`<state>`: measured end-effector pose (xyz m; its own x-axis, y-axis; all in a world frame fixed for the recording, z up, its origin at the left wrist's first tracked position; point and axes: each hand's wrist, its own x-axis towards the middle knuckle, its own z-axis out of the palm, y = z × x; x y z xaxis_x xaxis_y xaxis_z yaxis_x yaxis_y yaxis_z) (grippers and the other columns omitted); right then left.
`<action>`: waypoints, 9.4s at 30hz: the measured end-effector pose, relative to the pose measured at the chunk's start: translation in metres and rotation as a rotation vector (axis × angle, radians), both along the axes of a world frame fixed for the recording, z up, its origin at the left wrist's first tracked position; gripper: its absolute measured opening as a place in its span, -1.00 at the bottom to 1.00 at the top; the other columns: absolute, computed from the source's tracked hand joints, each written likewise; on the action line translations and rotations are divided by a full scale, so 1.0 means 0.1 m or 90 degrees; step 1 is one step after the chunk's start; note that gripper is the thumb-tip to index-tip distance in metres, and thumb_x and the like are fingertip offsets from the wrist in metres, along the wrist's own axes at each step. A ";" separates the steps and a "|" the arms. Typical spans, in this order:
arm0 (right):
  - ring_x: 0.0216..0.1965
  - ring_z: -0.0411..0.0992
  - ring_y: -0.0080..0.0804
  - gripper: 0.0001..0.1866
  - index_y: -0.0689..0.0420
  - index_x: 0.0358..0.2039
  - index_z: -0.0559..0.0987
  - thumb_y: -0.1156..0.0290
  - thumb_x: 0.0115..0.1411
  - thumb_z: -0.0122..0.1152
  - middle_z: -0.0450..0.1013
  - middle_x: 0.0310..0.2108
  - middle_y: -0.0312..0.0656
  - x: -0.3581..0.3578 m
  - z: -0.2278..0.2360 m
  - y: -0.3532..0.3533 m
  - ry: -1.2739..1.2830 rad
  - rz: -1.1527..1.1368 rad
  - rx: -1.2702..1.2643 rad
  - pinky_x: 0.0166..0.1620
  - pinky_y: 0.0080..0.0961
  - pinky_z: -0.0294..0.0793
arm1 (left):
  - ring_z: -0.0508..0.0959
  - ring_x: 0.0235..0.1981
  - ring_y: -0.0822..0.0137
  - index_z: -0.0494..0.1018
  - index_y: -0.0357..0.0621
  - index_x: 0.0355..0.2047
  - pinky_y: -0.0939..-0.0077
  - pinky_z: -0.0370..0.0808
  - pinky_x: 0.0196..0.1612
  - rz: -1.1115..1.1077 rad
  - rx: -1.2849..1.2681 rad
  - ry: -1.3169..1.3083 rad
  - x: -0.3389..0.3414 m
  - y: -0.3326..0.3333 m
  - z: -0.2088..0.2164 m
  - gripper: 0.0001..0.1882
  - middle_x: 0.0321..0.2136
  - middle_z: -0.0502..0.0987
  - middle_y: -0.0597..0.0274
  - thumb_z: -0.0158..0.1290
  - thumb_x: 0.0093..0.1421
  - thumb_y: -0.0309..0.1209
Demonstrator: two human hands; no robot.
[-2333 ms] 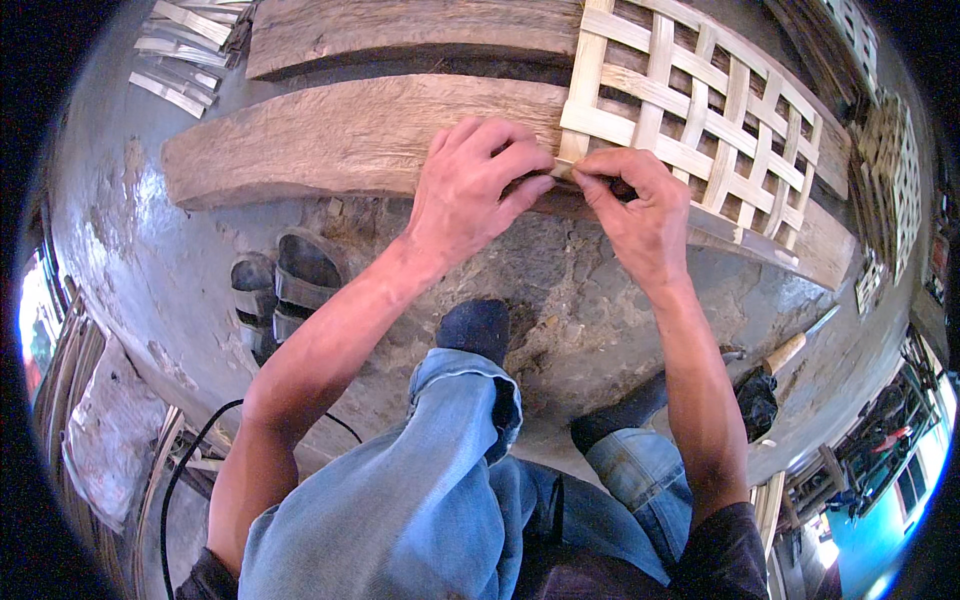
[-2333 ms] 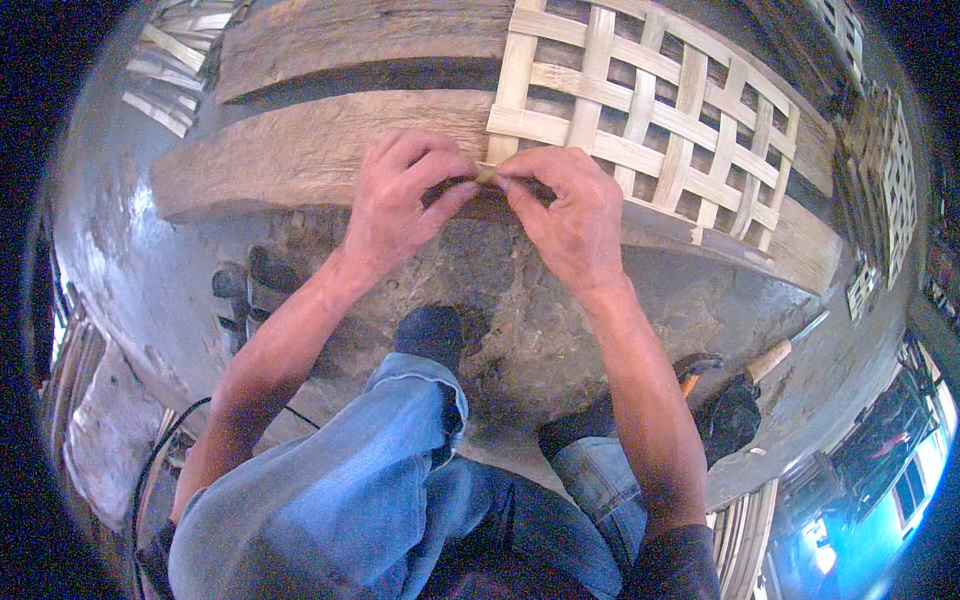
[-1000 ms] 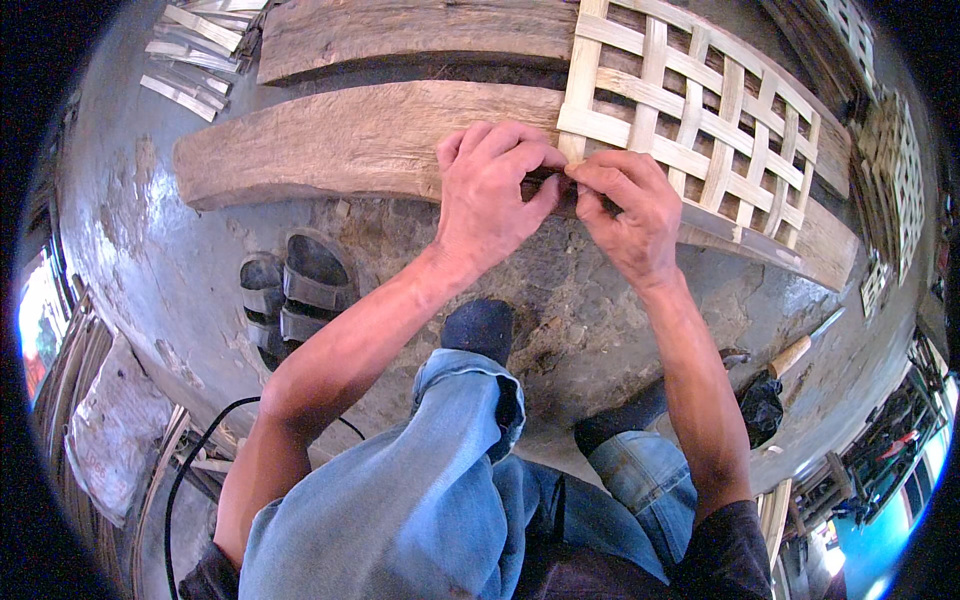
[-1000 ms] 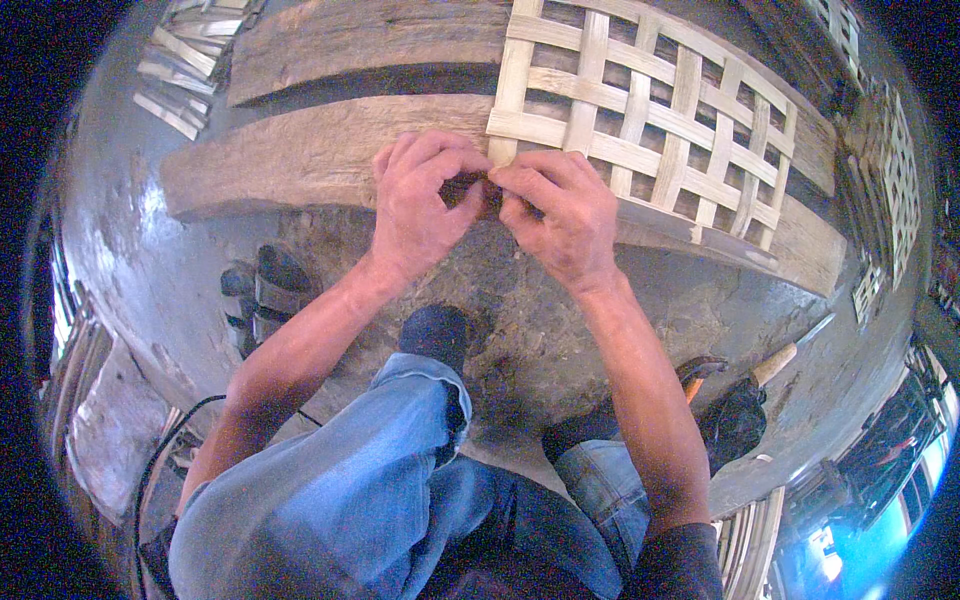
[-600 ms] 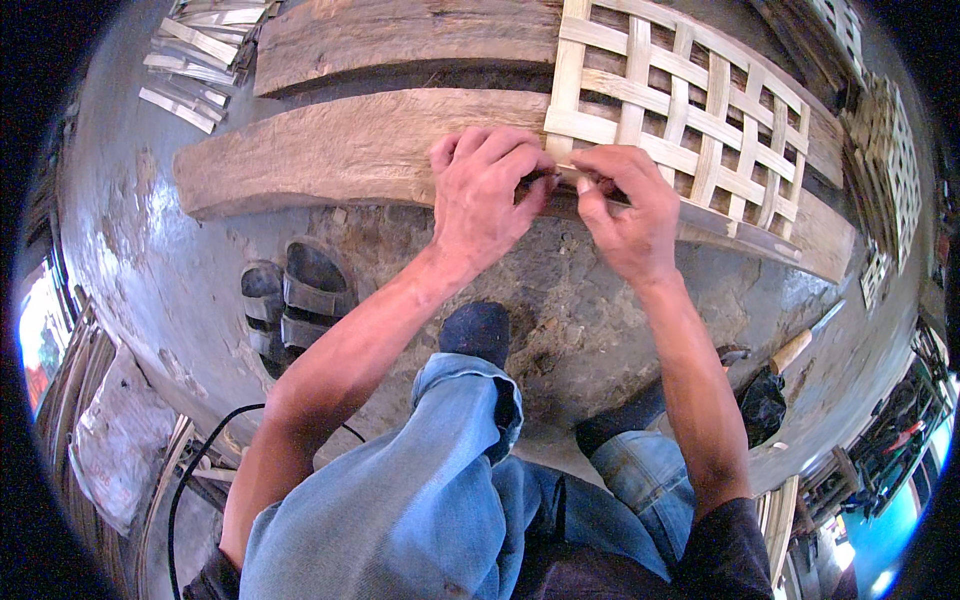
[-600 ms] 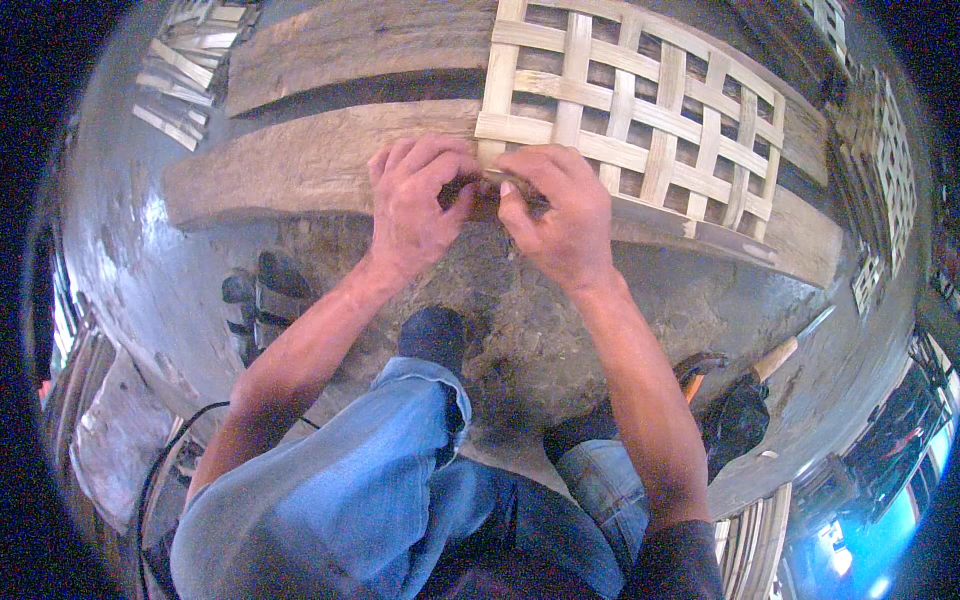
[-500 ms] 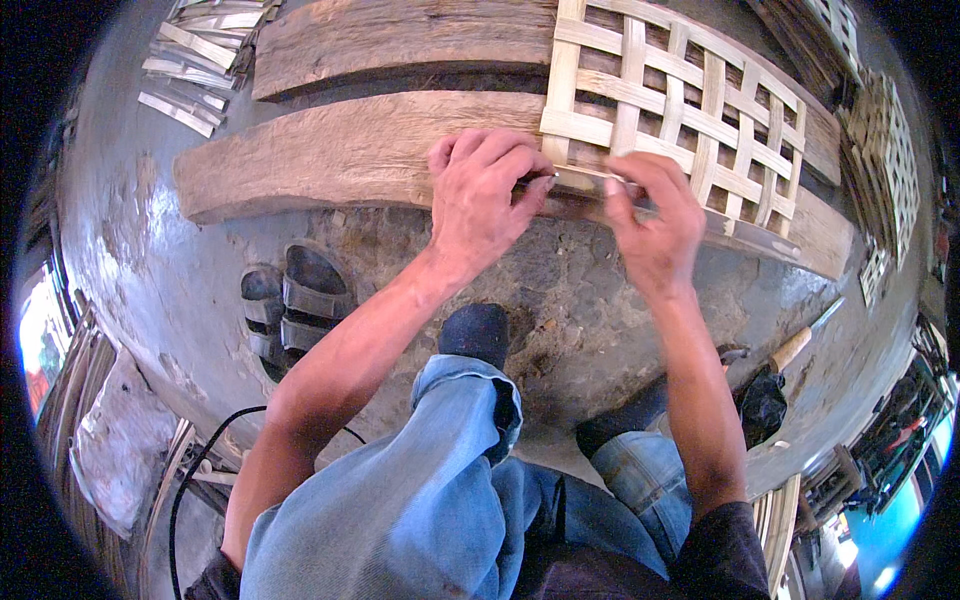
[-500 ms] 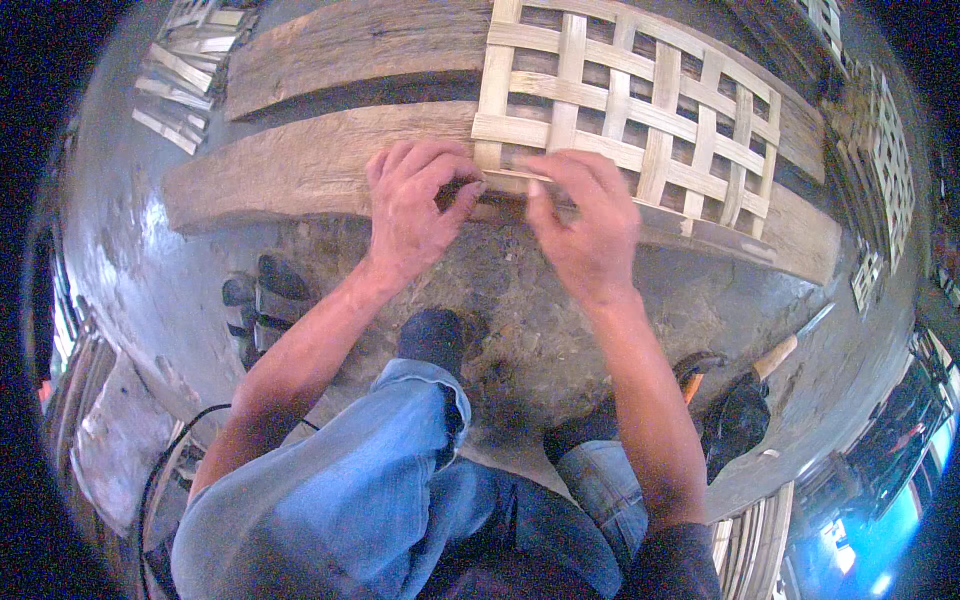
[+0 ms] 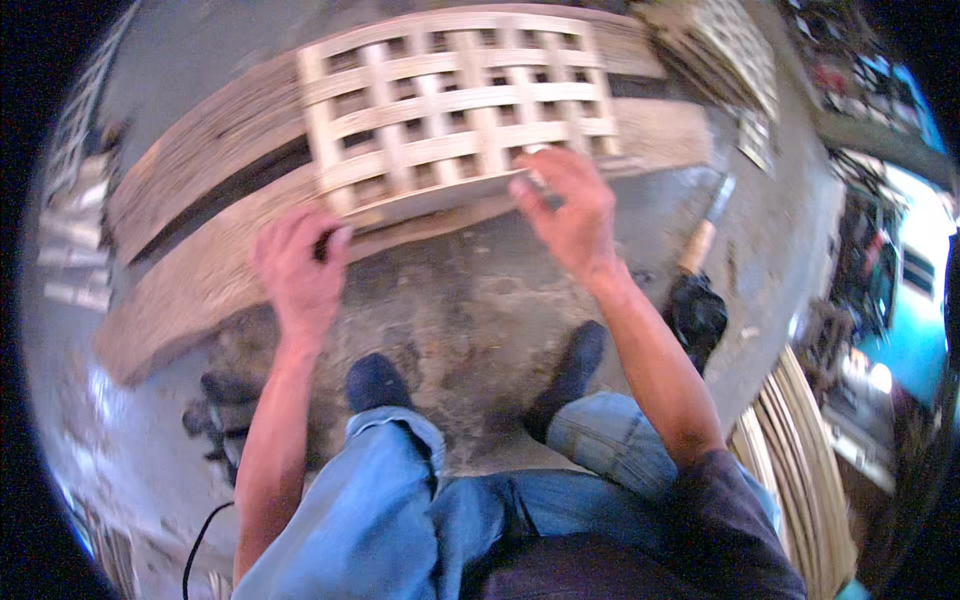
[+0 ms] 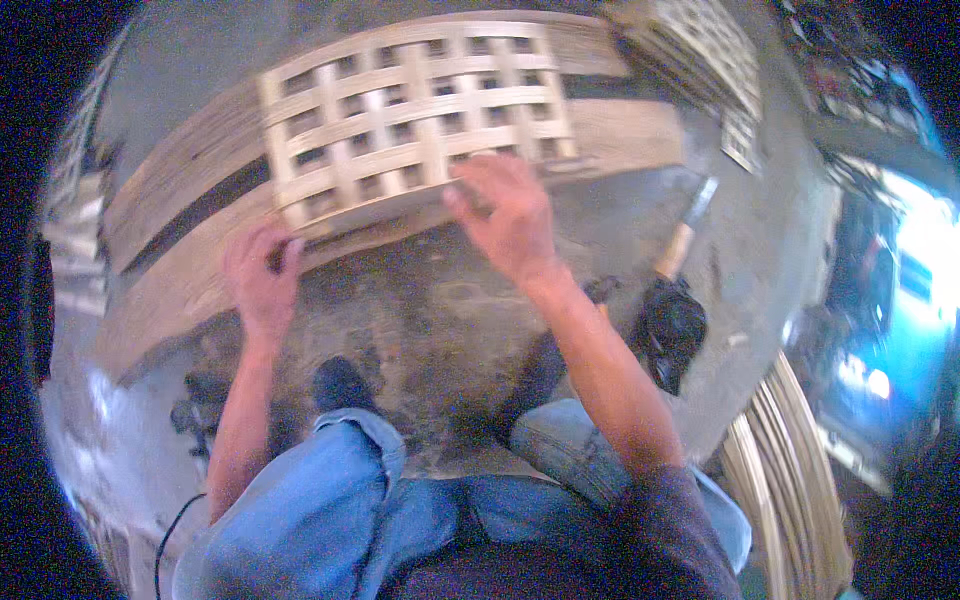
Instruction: The person assembles a wooden lattice panel by hand, using a hammer to drive nails into the intersections of the slats. They work on a wooden plank placed on the floor, repeatedly adjusting the lattice and hammering nails to secure the structure.
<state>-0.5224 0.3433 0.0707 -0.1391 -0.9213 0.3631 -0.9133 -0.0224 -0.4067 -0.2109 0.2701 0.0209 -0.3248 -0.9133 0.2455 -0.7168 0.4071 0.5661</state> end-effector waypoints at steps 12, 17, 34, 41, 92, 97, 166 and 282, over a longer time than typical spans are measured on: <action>-0.21 0.46 0.11 -0.64 0.23 -0.28 0.53 0.13 0.27 0.17 0.47 -0.36 0.08 -1.46 -0.02 2.47 0.015 -0.285 0.629 -0.12 -0.10 0.43 | 0.51 -0.11 0.20 0.60 0.02 -0.37 0.24 0.31 0.04 -0.024 0.009 -0.013 0.00 -0.01 0.00 -0.87 -0.23 0.60 0.31 0.27 0.05 -0.32; -0.13 0.46 0.09 -0.60 0.22 -0.04 0.49 0.23 0.21 0.26 0.48 -0.22 0.04 -1.25 -0.18 2.83 -0.097 -0.144 0.640 -0.06 -0.13 0.46 | 0.50 -0.11 0.24 0.60 0.07 -0.40 0.21 0.28 0.04 -0.030 -0.009 0.028 -0.04 -0.03 -0.01 -0.88 -0.27 0.59 0.35 0.28 0.02 -0.32; -0.52 0.28 -0.55 -0.72 0.17 -0.06 0.44 0.23 0.43 -0.06 0.32 -0.50 -0.31 -0.72 2.00 0.91 -0.144 -0.256 0.426 -0.42 -0.51 0.30 | 0.48 -0.11 0.23 0.58 0.06 -0.37 0.20 0.24 0.08 -0.025 -0.009 0.052 -0.04 0.00 0.11 -0.86 -0.25 0.58 0.40 0.27 0.03 -0.33; -0.60 0.19 -0.72 -0.72 0.14 -0.06 0.44 0.21 0.44 -0.07 0.26 -0.56 -0.41 -0.35 2.14 0.04 -0.158 -0.103 0.280 -0.53 -0.65 0.19 | 0.49 -0.12 0.26 0.58 0.06 -0.38 0.18 0.20 0.11 -0.024 0.004 0.083 -0.03 0.02 0.08 -0.88 -0.26 0.58 0.41 0.26 0.04 -0.33; -0.27 0.60 -0.09 -0.57 0.25 -0.15 0.43 0.43 0.03 0.44 0.59 -0.33 -0.02 1.97 -0.08 -0.36 -0.413 -0.328 0.158 -0.16 -0.27 0.53 | 0.49 -0.11 0.23 0.61 0.09 -0.29 0.17 0.23 0.11 -0.027 0.022 0.078 0.01 -0.02 0.05 -0.78 -0.24 0.58 0.37 0.29 0.00 -0.32; -0.27 0.61 -0.13 -0.57 0.25 -0.15 0.43 0.43 0.03 0.45 0.60 -0.34 -0.03 1.97 -0.07 -0.37 -0.402 -0.327 0.160 -0.14 -0.28 0.53 | 0.50 -0.11 0.23 0.62 0.08 -0.29 0.17 0.23 0.14 -0.028 0.046 0.093 0.02 -0.02 0.04 -0.79 -0.24 0.58 0.37 0.29 0.01 -0.33; -0.43 0.50 0.25 -0.78 0.26 -0.15 0.38 0.34 0.38 0.02 0.47 -0.51 0.19 2.03 0.33 0.17 -0.195 -0.165 0.139 -0.43 0.01 0.43 | 0.48 -0.12 0.25 0.61 0.11 -0.28 0.25 0.32 -0.03 -0.122 0.051 0.058 0.31 -0.21 0.07 -0.82 -0.25 0.58 0.44 0.26 0.09 -0.23; -0.18 0.47 0.00 -0.72 0.17 -0.26 0.61 0.24 0.14 0.32 0.50 -0.23 -0.04 -0.21 -0.61 2.53 -0.102 -0.420 0.164 -0.15 -0.14 0.47 | 0.52 -0.14 0.13 0.56 -0.19 -0.30 0.28 0.39 0.02 -0.104 0.094 0.077 0.32 -0.24 -0.18 -0.86 -0.27 0.60 0.16 0.17 0.22 -0.38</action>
